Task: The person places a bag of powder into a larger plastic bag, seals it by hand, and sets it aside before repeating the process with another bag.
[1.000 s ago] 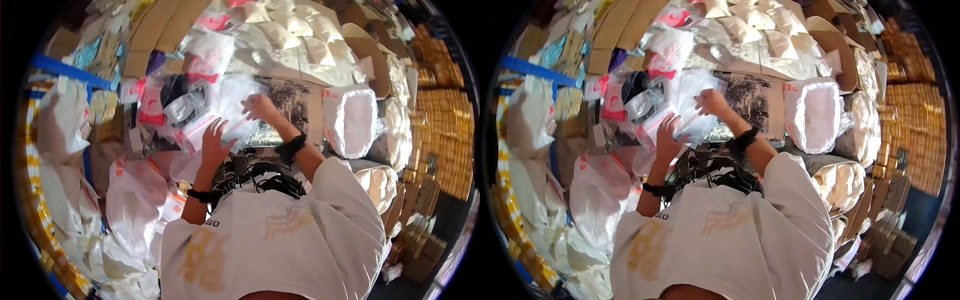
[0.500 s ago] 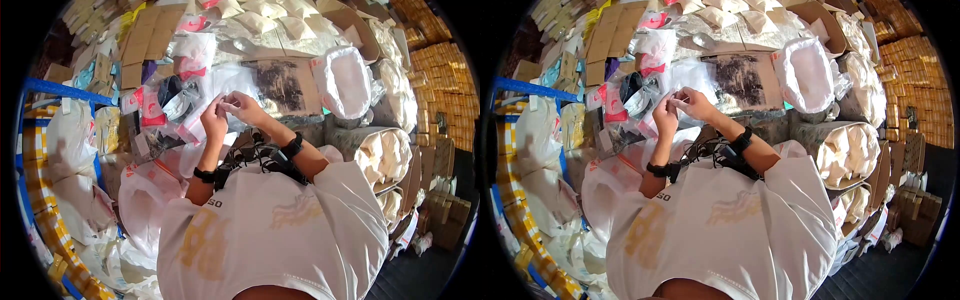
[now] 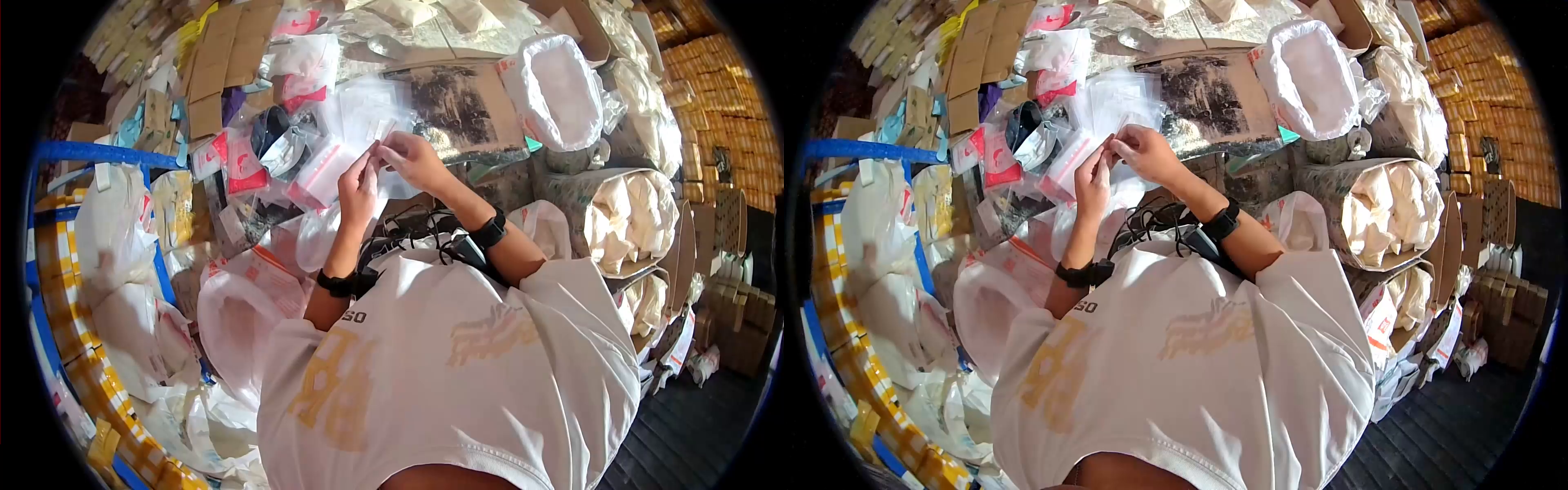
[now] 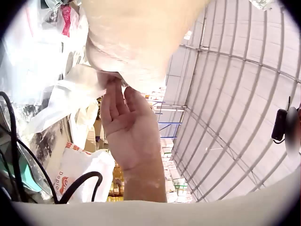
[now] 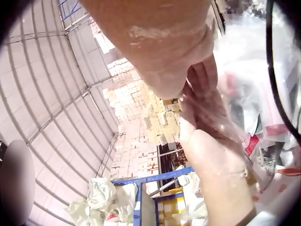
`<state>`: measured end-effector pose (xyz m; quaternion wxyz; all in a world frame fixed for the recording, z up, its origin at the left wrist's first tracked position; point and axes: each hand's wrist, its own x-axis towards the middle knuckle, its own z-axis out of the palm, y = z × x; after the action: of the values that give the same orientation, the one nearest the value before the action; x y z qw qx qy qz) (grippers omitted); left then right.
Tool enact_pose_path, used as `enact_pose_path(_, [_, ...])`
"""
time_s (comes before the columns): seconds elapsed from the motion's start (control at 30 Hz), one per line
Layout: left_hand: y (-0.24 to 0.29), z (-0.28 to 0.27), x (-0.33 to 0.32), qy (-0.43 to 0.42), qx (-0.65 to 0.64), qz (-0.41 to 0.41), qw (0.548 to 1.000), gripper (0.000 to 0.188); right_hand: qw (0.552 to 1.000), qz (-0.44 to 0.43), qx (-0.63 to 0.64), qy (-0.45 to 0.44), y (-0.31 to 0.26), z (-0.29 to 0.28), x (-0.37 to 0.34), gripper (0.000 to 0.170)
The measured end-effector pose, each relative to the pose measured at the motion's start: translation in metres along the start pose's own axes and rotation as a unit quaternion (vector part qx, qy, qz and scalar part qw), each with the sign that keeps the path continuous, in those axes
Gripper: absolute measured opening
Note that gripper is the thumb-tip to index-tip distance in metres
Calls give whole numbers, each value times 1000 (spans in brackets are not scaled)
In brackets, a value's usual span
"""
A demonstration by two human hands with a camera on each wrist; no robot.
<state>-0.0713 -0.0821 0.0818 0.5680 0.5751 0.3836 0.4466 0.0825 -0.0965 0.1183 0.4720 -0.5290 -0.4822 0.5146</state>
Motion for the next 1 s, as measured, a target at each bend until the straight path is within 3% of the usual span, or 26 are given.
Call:
enact_pose_path(0.2, [17, 7, -6, -38, 48, 12, 998, 37, 995, -22, 65, -69, -4, -20, -11, 16])
enact_pose_path(0.53, [30, 71, 8, -92, -63, -52, 992, 39, 989, -16, 127, -70, -7, -93, -22, 26])
enact_pose_path(0.63, [30, 98, 16, -100, -66, -60, 991, 39, 991, -18, 123, -55, -7, -122, -24, 20])
enact_pose_path(1.0, [37, 189, 32, -41, -87, -94, 991, 39, 978, -40, 196, -61, 15, -201, -25, 18])
